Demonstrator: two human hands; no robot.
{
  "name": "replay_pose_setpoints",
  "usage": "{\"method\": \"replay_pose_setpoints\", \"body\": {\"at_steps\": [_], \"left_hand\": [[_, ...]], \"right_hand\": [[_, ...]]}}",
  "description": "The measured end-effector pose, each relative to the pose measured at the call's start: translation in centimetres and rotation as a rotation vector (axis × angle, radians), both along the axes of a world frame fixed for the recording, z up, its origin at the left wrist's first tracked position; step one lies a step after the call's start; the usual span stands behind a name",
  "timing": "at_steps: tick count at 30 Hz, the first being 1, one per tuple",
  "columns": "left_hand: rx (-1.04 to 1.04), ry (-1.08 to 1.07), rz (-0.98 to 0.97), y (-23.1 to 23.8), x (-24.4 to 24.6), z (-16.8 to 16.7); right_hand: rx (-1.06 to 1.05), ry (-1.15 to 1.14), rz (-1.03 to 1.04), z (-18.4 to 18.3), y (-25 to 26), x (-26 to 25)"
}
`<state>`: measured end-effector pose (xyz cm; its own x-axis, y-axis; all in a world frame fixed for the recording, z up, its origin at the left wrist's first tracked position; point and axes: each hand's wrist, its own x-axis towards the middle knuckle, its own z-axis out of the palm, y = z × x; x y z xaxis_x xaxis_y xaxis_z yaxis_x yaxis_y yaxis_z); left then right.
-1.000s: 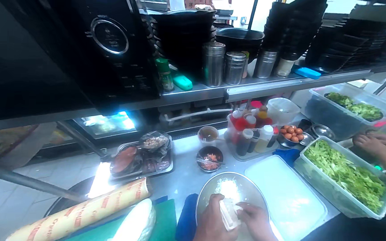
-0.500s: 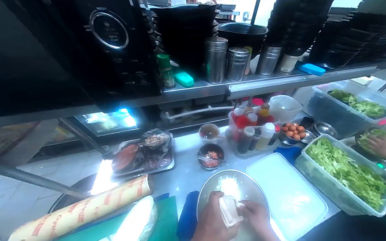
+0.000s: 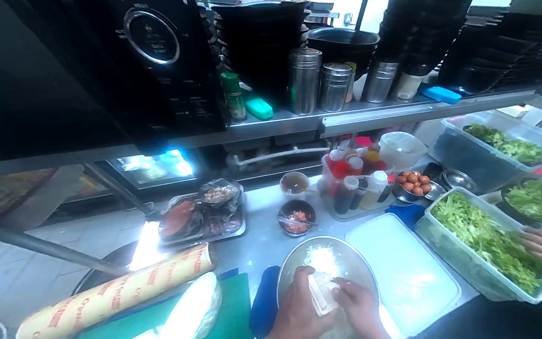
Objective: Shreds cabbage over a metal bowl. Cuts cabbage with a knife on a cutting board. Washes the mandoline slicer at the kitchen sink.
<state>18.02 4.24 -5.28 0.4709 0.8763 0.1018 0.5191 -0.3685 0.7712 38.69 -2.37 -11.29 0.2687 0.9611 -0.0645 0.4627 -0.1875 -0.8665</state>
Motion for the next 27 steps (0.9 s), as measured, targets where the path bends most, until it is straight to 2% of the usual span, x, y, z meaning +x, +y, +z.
{"method": "replay_pose_setpoints", "body": {"at_steps": [2, 3, 7, 11, 13, 15, 16, 20, 21, 24, 25, 27], "left_hand": [[-0.002, 0.008, -0.004, -0.1, -0.1, 0.3], [-0.002, 0.014, -0.007, -0.2, -0.1, 0.5], [0.006, 0.007, 0.000, 0.0, 0.2, 0.1], [-0.015, 0.012, -0.008, 0.1, 0.0, 0.6], [-0.013, 0.027, 0.002, 0.0, 0.2, 0.8], [-0.008, 0.032, 0.013, 0.2, 0.3, 0.3], [-0.010, 0.027, 0.014, 0.2, 0.3, 0.1], [-0.025, 0.018, 0.007, 0.0, 0.0, 0.7], [-0.023, 0.022, 0.008, -0.2, 0.0, 0.9], [-0.019, 0.023, 0.015, -0.2, 0.1, 0.5], [-0.023, 0.020, 0.015, -0.1, 0.1, 0.3], [-0.035, 0.015, 0.015, 0.0, -0.1, 0.4]], "right_hand": [[-0.118, -0.106, -0.029, -3.1, 0.3, 1.6], [-0.133, -0.121, -0.025, -3.3, 0.3, 1.8], [0.047, -0.010, 0.017, 1.4, -0.1, -0.4], [-0.110, -0.117, -0.048, -3.2, 0.6, 1.8], [-0.099, -0.111, -0.018, -1.4, 0.8, 1.6], [0.009, -0.022, 0.022, 1.7, 0.4, 0.1], [0.034, 0.011, 0.020, 2.0, 0.4, -0.2], [-0.145, -0.058, -0.050, -3.1, 0.9, 2.2], [-0.155, -0.051, -0.044, -2.8, 0.8, 2.2], [-0.021, 0.065, -0.010, 1.4, 0.3, 0.2], [0.002, 0.074, -0.016, 1.3, 0.3, -0.1], [-0.067, 0.007, -0.050, -1.6, 0.5, 1.1]]}}
